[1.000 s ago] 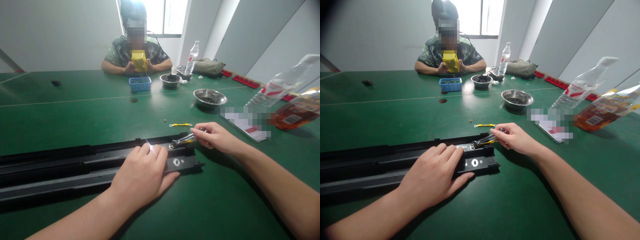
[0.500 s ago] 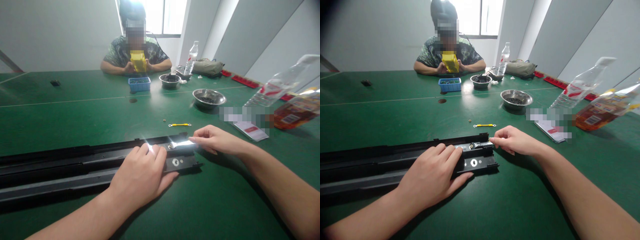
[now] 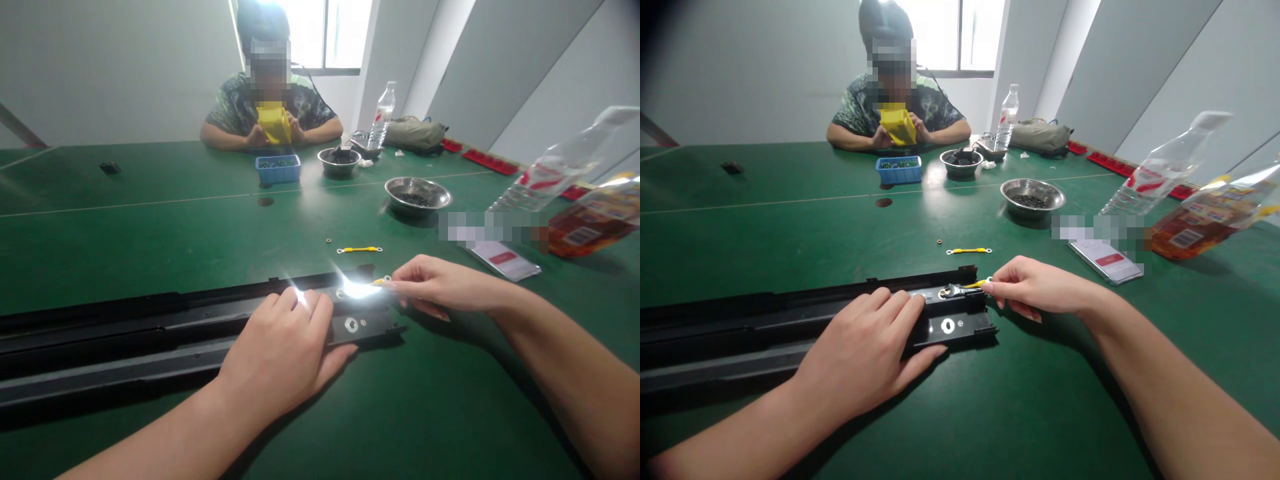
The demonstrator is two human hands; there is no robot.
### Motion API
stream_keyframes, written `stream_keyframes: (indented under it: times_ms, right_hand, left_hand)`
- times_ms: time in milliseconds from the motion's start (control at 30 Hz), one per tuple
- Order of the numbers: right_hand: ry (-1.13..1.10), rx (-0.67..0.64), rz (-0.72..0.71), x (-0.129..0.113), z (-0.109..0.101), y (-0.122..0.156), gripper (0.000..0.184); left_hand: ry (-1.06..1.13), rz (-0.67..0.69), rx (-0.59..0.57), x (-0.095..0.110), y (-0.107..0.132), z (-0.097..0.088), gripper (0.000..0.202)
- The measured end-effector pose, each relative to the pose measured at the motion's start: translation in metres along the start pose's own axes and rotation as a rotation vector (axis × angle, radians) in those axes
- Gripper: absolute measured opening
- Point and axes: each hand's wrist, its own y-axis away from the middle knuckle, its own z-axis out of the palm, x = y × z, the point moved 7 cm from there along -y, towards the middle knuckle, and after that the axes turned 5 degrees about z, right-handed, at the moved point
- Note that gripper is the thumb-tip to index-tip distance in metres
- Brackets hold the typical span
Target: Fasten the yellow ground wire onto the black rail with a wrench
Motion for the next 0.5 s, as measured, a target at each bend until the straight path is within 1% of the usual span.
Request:
stream_keyframes:
  times_ms: [233, 500]
  right_hand:
    - [-0.009, 0.007, 0.013, 0.0002, -0.0004, -0.0009, 0.050]
    - [-0.002, 0.006, 0.064, 0.0054, -0.0023, -0.0001, 0.049]
  left_hand:
    - [0.010, -0.002, 0.000, -0.0006, 0.0001, 0.0003, 0.045]
    - [0.000, -0.002, 0.000, 0.0000, -0.0003, 0.0019, 0.045]
